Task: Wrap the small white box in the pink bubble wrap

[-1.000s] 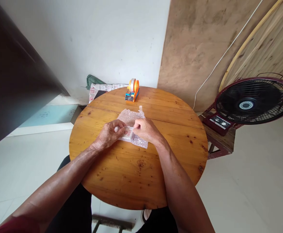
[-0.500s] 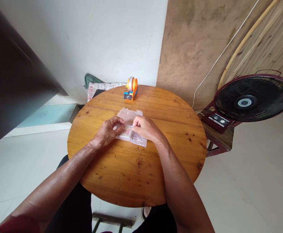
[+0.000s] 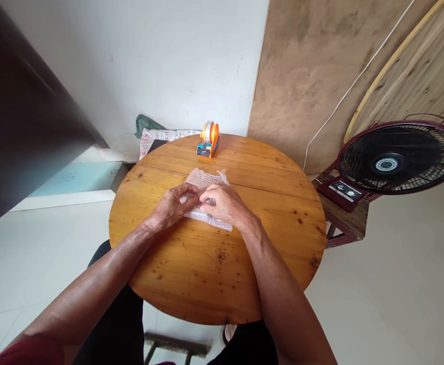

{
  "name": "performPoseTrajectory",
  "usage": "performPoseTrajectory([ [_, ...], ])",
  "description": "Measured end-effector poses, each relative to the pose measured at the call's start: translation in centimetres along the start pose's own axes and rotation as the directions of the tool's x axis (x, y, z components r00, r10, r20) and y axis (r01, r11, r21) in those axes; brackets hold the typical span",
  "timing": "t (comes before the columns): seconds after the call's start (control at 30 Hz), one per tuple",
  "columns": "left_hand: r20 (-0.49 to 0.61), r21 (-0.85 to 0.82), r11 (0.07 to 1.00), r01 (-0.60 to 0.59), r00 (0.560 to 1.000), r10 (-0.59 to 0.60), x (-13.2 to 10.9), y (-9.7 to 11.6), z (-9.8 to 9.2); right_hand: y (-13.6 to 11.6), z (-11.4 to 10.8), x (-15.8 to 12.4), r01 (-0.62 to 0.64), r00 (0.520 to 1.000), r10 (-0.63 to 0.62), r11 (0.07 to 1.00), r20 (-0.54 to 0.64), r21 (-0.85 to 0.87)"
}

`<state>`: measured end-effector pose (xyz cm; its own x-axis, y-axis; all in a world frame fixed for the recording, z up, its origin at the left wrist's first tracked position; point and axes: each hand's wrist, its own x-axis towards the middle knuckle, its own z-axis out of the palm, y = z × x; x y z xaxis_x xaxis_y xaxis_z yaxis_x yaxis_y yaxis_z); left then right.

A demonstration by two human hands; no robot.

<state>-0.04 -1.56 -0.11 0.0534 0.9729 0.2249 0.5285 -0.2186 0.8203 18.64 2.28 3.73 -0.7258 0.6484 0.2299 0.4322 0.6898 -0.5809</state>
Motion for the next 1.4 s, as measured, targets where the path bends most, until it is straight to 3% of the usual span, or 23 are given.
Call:
performPoseTrajectory([
  [0.27,0.119,0.259,0.957,0.132,0.979,-0.167,0.4,1.1,-4.6,0.4,0.3,-0.1,0.000,1.000,0.000,1.000,-0.025,-0.014],
  [0.37,0.052,0.337,0.926,0.168,0.979,-0.197,-0.1,1.1,-6.0,0.5,0.4,-0.1,-0.003,1.000,0.002,0.999,-0.027,-0.039],
  [0.43,0.022,0.303,0.922,0.241,0.965,-0.260,-0.8,1.0,-6.4,0.4,0.4,-0.1,-0.013,0.999,0.011,0.999,-0.033,-0.048],
  [0.6,0.236,0.025,0.848,0.529,0.821,-0.519,-1.7,1.0,-6.2,0.1,0.2,-0.3,-0.031,0.999,0.028,0.998,-0.036,-0.062],
  [0.77,0.217,0.098,0.751,0.653,0.722,-0.657,-0.1,1.4,-5.7,-0.5,-0.2,-0.5,-0.056,0.998,0.055,0.997,-0.012,-0.062],
  [0.9,0.320,0.063,0.704,0.707,0.654,-0.686,1.1,1.0,-5.2,-0.8,-0.5,-0.6,-0.062,0.998,0.062,0.995,-0.002,-0.075],
  [0.97,0.333,0.028,0.706,0.708,0.660,-0.674,1.4,0.8,-4.8,-0.8,-0.5,-0.6,-0.059,0.998,0.059,0.995,-0.004,-0.075],
  [1.13,0.248,-0.075,0.719,0.691,0.712,-0.657,1.2,1.3,-3.8,-1.0,-0.5,-0.6,-0.053,0.999,0.054,0.996,0.000,-0.067],
  [1.4,0.357,-0.218,0.657,0.721,0.686,-0.634,0.9,2.0,-3.1,-1.0,-0.5,-0.6,-0.062,0.998,0.062,0.997,-0.001,-0.056],
])
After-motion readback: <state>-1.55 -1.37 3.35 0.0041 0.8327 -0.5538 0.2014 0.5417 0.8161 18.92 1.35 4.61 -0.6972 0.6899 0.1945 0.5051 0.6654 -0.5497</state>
